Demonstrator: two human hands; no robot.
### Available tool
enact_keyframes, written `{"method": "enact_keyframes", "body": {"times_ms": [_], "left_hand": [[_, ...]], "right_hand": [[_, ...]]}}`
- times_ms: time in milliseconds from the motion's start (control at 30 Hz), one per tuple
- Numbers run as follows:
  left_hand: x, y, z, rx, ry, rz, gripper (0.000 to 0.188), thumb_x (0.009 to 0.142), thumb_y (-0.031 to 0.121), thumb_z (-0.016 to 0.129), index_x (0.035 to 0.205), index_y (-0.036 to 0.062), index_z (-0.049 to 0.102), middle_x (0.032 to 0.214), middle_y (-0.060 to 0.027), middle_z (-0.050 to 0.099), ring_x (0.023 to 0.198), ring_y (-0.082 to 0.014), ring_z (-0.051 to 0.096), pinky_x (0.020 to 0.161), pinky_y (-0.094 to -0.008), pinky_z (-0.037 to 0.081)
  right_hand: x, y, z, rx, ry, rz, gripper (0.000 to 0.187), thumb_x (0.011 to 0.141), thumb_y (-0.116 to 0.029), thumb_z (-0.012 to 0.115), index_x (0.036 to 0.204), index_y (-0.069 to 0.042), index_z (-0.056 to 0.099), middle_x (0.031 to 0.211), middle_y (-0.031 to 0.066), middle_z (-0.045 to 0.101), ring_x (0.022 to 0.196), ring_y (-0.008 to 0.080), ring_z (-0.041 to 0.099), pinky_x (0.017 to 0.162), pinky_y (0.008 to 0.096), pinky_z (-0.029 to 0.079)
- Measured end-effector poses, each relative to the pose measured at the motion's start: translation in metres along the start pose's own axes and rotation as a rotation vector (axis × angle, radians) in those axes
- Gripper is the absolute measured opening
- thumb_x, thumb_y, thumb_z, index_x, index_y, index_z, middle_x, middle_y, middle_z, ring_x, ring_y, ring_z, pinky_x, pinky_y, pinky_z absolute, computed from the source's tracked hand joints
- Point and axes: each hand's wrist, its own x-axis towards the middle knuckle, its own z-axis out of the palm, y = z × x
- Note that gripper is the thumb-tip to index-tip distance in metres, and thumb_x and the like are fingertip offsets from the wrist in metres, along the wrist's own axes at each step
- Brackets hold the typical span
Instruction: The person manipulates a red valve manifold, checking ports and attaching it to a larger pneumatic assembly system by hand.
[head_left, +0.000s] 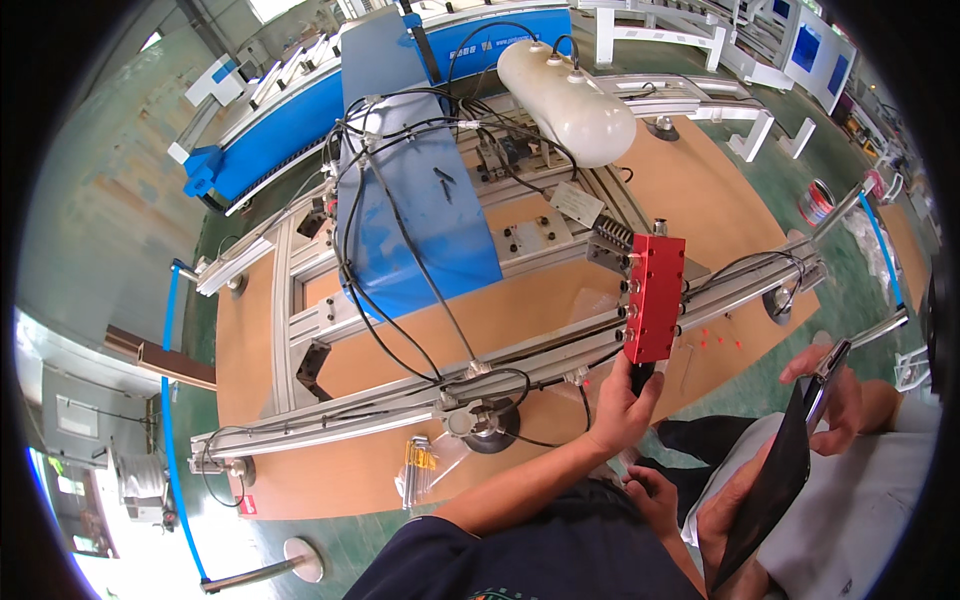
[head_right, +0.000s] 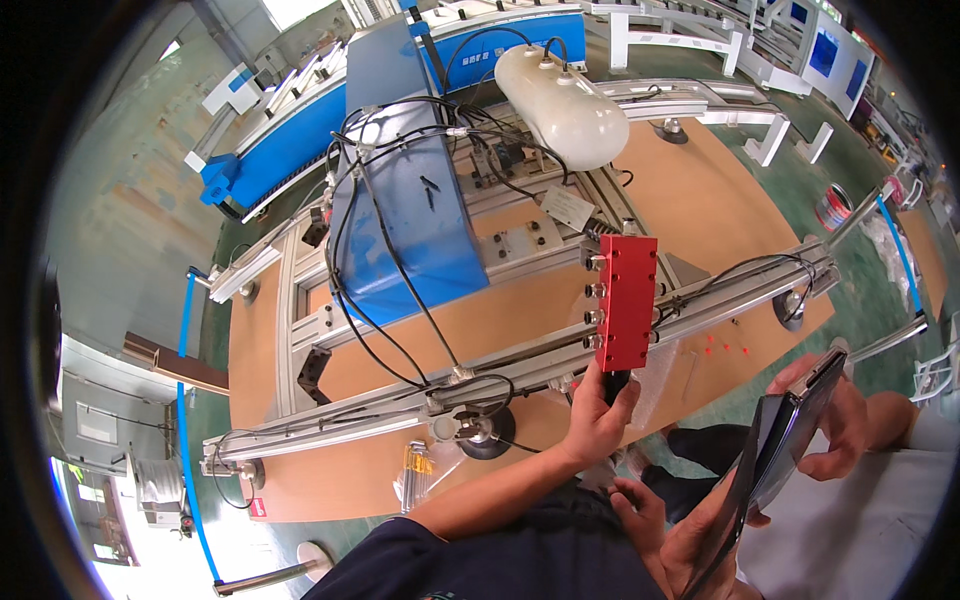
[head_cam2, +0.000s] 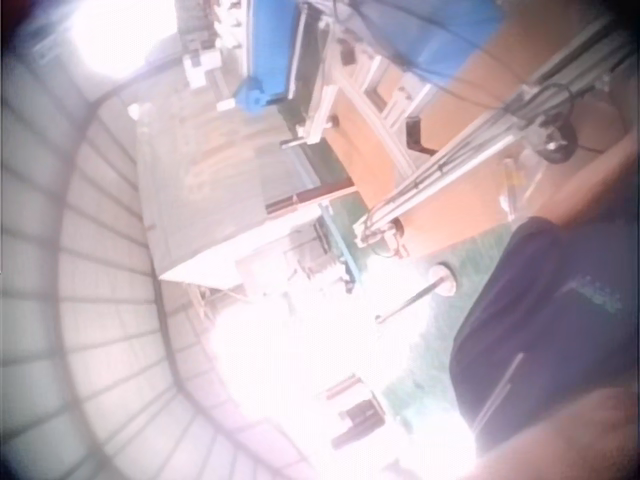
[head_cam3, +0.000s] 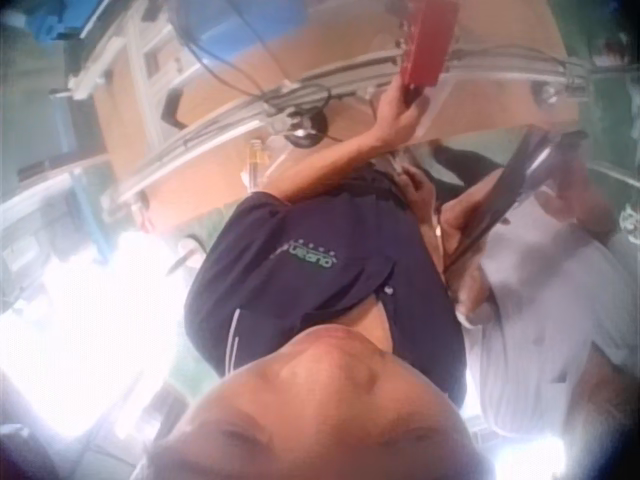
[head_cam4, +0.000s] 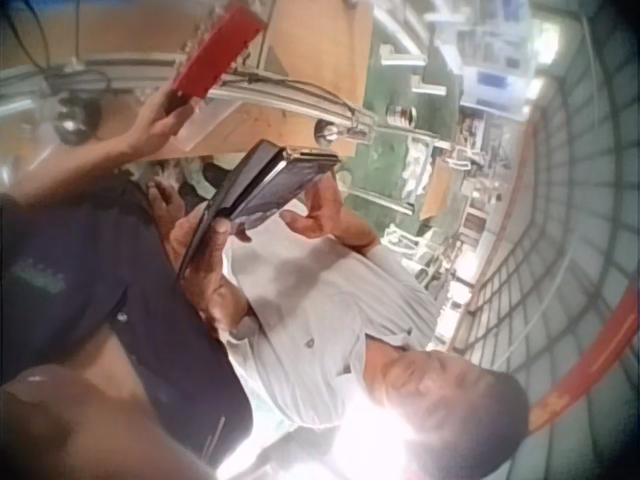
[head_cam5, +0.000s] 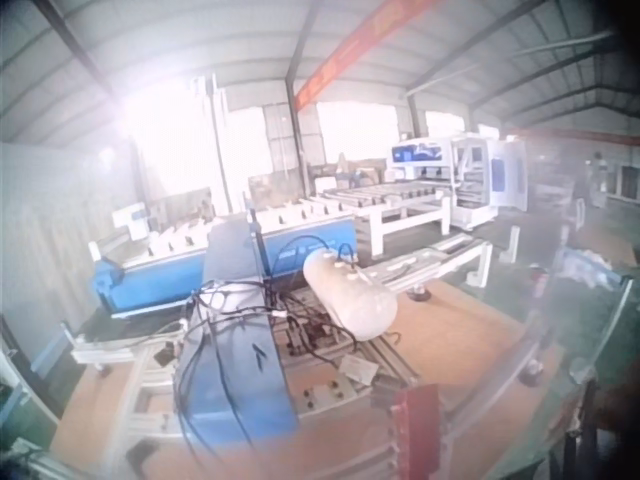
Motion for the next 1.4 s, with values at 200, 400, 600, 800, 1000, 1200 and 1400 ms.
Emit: {"method": "enact_keyframes", "body": {"times_ms": [200, 400, 600, 800, 1000, 1200, 1400], "left_hand": [[0.0034, 0.0009, 0.0014, 0.009, 0.002, 0.047, 0.027, 0.09, 0.005, 0.055, 0.115, 0.005, 0.047, 0.074, 0.0045, 0.045, 0.059, -0.0033, 0.04, 0.051, -0.0199, 0.034], [0.0044, 0.0005, 0.001, -0.028, -0.008, 0.002, 0.026, 0.09, 0.004, 0.054, 0.115, 0.0049, 0.046, 0.071, 0.0048, 0.044, 0.055, -0.003, 0.04, 0.049, -0.0196, 0.034], [0.0046, -0.0035, 0.0005, -0.036, -0.014, -0.023, 0.026, 0.091, 0.003, 0.054, 0.114, 0.005, 0.045, 0.07, 0.0048, 0.044, 0.054, -0.0029, 0.039, 0.047, -0.0198, 0.034], [0.0065, -0.0026, 0.0009, -0.043, -0.018, -0.015, 0.026, 0.091, 0.003, 0.054, 0.115, 0.0056, 0.045, 0.07, 0.0051, 0.044, 0.053, -0.0027, 0.039, 0.047, -0.0194, 0.033], [0.0072, -0.005, 0.0008, -0.054, -0.014, -0.005, 0.028, 0.091, 0.004, 0.054, 0.117, 0.0056, 0.044, 0.07, 0.0049, 0.044, 0.054, -0.003, 0.039, 0.047, -0.0197, 0.034], [0.0066, -0.0025, -0.0013, -0.003, 0.007, -0.034, 0.031, 0.089, 0.009, 0.057, 0.117, 0.004, 0.047, 0.073, -0.0022, 0.049, 0.061, -0.0099, 0.043, 0.055, -0.0249, 0.039], [0.0061, 0.0003, -0.0015, -0.021, 0.014, -0.063, 0.031, 0.088, 0.012, 0.058, 0.115, 0.0032, 0.048, 0.074, -0.0047, 0.05, 0.064, -0.0131, 0.043, 0.058, -0.0268, 0.039]], "right_hand": [[0.0017, -0.0062, 0.0011, 0.003, 0.005, 0.005, 0.027, 0.085, -0.006, 0.062, 0.11, 0.004, 0.06, 0.094, 0.0066, 0.068, 0.086, 0.0093, 0.061, 0.081, 0.023, 0.047], [0.003, -0.0029, 0.0022, 0.018, 0.017, 0.017, 0.026, 0.085, -0.006, 0.062, 0.109, 0.004, 0.06, 0.094, 0.0066, 0.067, 0.086, 0.0093, 0.061, 0.08, 0.0228, 0.048], [0.0044, -0.0033, 0.0022, 0.039, 0.024, 0.026, 0.025, 0.085, -0.006, 0.062, 0.108, 0.003, 0.061, 0.095, 0.007, 0.067, 0.086, 0.0097, 0.061, 0.08, 0.0227, 0.048], [0.006, -0.0034, 0.0014, 0.038, 0.023, 0.033, 0.025, 0.085, -0.006, 0.062, 0.109, 0.003, 0.061, 0.095, 0.0069, 0.067, 0.086, 0.0096, 0.061, 0.08, 0.0229, 0.048], [0.0073, -0.0034, 0.0015, 0.031, 0.029, 0.034, 0.026, 0.085, -0.006, 0.062, 0.109, 0.003, 0.061, 0.094, 0.007, 0.068, 0.085, 0.0096, 0.061, 0.08, 0.0229, 0.048], [0.0083, -0.0027, 0.0014, 0.023, 0.033, 0.032, 0.026, 0.085, -0.007, 0.062, 0.109, 0.003, 0.061, 0.094, 0.0069, 0.067, 0.085, 0.0096, 0.061, 0.08, 0.0229, 0.048], [0.0085, -0.0032, 0.0016, 0.035, 0.031, 0.039, 0.026, 0.084, -0.007, 0.063, 0.108, 0.003, 0.061, 0.094, 0.0067, 0.067, 0.085, 0.0095, 0.061, 0.08, 0.0228, 0.048]]}}
